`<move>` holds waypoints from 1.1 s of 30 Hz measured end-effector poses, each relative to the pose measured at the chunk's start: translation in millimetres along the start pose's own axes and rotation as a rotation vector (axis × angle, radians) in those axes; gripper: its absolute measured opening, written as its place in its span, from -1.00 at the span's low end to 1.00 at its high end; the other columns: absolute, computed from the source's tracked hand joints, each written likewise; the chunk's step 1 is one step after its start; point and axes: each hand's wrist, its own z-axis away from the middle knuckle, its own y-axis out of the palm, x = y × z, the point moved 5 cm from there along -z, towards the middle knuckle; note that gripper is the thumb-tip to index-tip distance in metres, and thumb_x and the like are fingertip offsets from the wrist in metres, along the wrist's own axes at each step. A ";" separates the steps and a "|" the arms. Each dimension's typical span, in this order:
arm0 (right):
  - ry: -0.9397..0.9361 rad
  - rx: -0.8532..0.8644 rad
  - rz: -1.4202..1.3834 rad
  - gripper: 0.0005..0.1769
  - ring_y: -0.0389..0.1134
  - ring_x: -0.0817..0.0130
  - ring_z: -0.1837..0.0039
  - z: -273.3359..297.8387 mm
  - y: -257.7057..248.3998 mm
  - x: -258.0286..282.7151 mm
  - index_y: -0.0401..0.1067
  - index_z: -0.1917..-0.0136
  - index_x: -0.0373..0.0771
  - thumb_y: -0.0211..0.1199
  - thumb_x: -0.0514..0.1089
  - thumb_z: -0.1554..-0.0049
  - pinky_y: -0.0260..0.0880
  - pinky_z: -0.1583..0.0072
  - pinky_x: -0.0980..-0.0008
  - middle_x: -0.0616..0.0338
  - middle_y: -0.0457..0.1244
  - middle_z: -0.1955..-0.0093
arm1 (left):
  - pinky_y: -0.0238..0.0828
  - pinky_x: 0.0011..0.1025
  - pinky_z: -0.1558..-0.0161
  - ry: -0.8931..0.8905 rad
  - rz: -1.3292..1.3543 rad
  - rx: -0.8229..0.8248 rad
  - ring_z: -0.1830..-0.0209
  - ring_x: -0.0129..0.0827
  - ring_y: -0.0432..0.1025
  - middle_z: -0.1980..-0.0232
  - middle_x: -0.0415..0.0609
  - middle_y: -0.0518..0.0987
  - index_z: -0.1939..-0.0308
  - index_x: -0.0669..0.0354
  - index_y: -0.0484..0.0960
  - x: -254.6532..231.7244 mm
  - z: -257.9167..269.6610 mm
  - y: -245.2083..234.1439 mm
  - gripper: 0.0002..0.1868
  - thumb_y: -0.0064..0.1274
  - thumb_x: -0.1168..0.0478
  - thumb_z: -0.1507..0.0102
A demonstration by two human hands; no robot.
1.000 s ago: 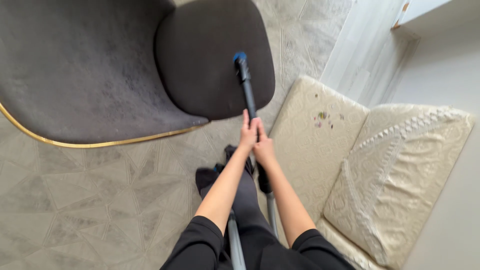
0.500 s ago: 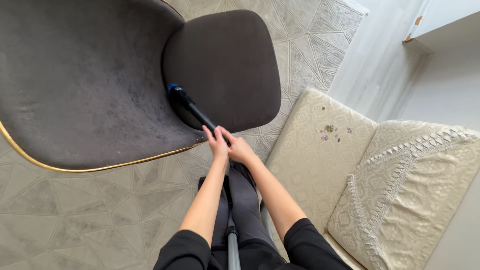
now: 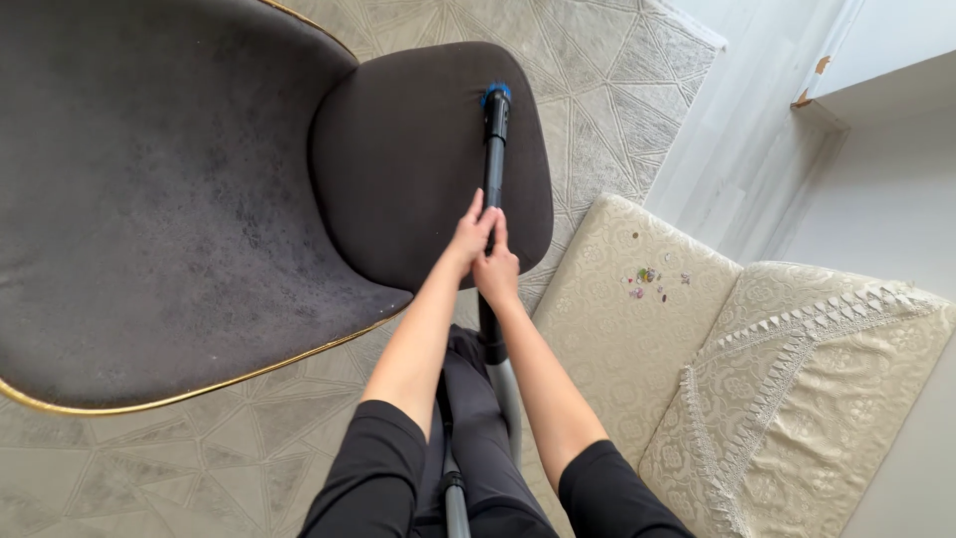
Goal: The person plugs in a canister vacuum, attaches the hose and wand, and vacuums a patterned floor. They then detach the wand and use a brush nozzle to clean the seats of several dining chairs around a table.
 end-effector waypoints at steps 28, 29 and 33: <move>0.105 -0.009 -0.034 -0.11 0.40 -0.35 -0.16 -41.4 -13.7 3.9 -0.20 -0.64 0.42 0.07 0.01 -0.13 0.37 -0.28 -0.09 -0.46 0.37 0.04 | 0.40 -0.10 -0.31 0.011 -0.114 0.020 -0.40 0.00 0.34 -0.44 0.11 0.40 -0.50 -0.44 0.26 -23.3 -36.2 19.4 -0.37 -0.02 -0.17 -0.34; 0.060 0.027 -0.049 -0.11 0.41 -0.32 -0.15 -43.2 -6.4 2.6 -0.19 -0.62 0.47 0.10 0.05 -0.13 0.38 -0.28 -0.09 -0.43 0.38 0.06 | 0.37 -0.08 -0.33 0.032 -0.086 -0.049 -0.40 0.03 0.32 -0.45 0.14 0.39 -0.51 -0.39 0.25 -23.1 -31.7 8.8 -0.38 -0.05 -0.14 -0.36; -0.108 0.279 0.006 -0.12 0.34 -0.27 -0.27 -38.3 28.4 5.9 -0.09 -0.57 0.60 0.23 0.16 -0.09 0.30 -0.38 -0.09 -0.34 0.37 -0.11 | 0.31 -0.03 -0.37 0.080 0.010 -0.368 -0.41 0.09 0.31 -0.43 0.24 0.39 -0.55 -0.24 0.19 -25.0 2.1 -42.9 -0.40 -0.15 -0.05 -0.41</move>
